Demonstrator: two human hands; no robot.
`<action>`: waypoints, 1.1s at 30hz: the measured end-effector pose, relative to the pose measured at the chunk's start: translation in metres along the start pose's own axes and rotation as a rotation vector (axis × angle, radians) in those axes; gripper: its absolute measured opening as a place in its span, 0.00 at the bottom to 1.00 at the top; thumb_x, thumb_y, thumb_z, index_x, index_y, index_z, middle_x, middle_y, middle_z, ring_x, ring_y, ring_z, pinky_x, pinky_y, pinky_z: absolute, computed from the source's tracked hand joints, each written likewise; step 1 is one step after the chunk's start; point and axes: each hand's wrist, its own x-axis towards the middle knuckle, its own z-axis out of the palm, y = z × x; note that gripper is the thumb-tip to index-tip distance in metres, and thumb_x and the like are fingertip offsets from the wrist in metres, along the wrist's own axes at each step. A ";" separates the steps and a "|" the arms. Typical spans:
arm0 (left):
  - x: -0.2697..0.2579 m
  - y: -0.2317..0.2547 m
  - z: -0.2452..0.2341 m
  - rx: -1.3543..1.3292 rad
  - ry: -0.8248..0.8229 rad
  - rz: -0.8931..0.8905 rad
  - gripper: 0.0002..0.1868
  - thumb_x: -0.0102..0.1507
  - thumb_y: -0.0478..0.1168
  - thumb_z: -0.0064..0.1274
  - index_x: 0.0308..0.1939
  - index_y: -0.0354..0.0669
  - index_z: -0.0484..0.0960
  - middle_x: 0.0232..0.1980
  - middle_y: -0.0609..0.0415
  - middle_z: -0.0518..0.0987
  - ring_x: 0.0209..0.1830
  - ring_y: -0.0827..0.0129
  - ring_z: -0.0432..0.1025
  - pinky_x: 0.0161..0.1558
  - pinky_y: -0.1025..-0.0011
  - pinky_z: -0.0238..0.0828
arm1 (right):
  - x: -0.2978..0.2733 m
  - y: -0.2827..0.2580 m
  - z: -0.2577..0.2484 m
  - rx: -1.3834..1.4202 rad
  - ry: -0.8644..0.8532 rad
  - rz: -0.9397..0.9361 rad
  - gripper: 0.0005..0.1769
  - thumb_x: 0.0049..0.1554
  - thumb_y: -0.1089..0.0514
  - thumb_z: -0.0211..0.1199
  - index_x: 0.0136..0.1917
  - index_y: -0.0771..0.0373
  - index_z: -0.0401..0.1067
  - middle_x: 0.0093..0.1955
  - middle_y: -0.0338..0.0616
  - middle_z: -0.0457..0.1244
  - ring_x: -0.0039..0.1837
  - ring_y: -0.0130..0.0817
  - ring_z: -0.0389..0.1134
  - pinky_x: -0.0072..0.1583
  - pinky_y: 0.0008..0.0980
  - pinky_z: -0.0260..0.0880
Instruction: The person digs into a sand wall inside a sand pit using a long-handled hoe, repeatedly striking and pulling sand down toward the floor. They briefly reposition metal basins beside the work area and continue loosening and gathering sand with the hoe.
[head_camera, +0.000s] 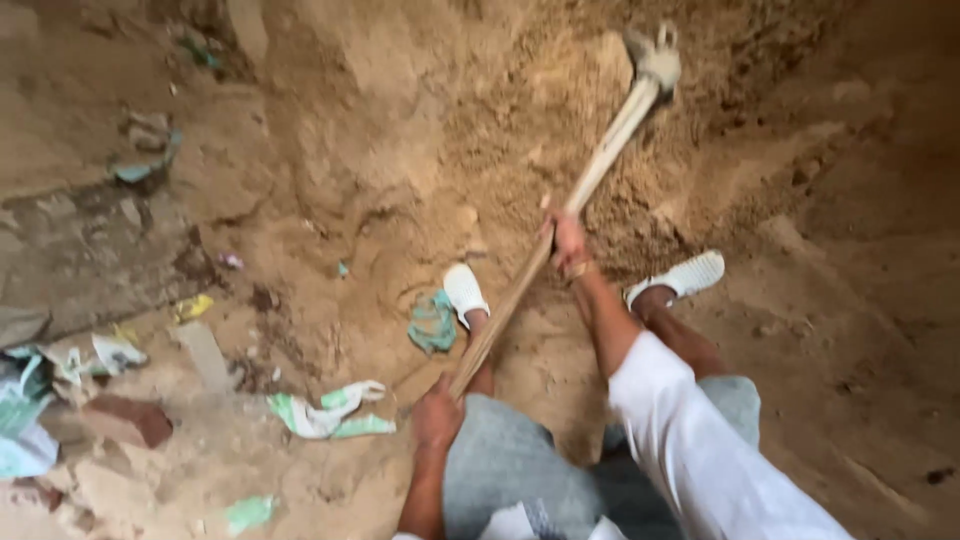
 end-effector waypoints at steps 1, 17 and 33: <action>0.005 -0.030 0.017 -0.043 0.106 0.111 0.31 0.50 0.43 0.65 0.57 0.46 0.78 0.48 0.37 0.83 0.45 0.42 0.78 0.47 0.49 0.75 | 0.003 0.011 -0.004 -0.013 -0.040 0.024 0.10 0.57 0.51 0.61 0.48 0.55 0.75 0.30 0.34 0.61 0.34 0.29 0.64 0.41 0.35 0.69; 0.077 0.162 -0.009 -0.076 -0.766 0.647 0.23 0.58 0.46 0.56 0.57 0.46 0.79 0.47 0.40 0.84 0.47 0.47 0.79 0.50 0.57 0.76 | -0.282 -0.176 -0.171 0.286 0.395 -0.548 0.16 0.63 0.50 0.64 0.40 0.63 0.69 0.30 0.42 0.61 0.34 0.33 0.65 0.40 0.31 0.68; -0.155 0.175 0.134 -0.509 -0.807 -0.184 0.10 0.57 0.36 0.49 0.41 0.35 0.77 0.19 0.53 0.71 0.11 0.67 0.65 0.14 0.64 0.59 | -0.176 0.171 -0.302 -0.560 0.667 0.010 0.22 0.57 0.50 0.66 0.48 0.75 0.71 0.33 0.54 0.67 0.37 0.47 0.72 0.40 0.45 0.72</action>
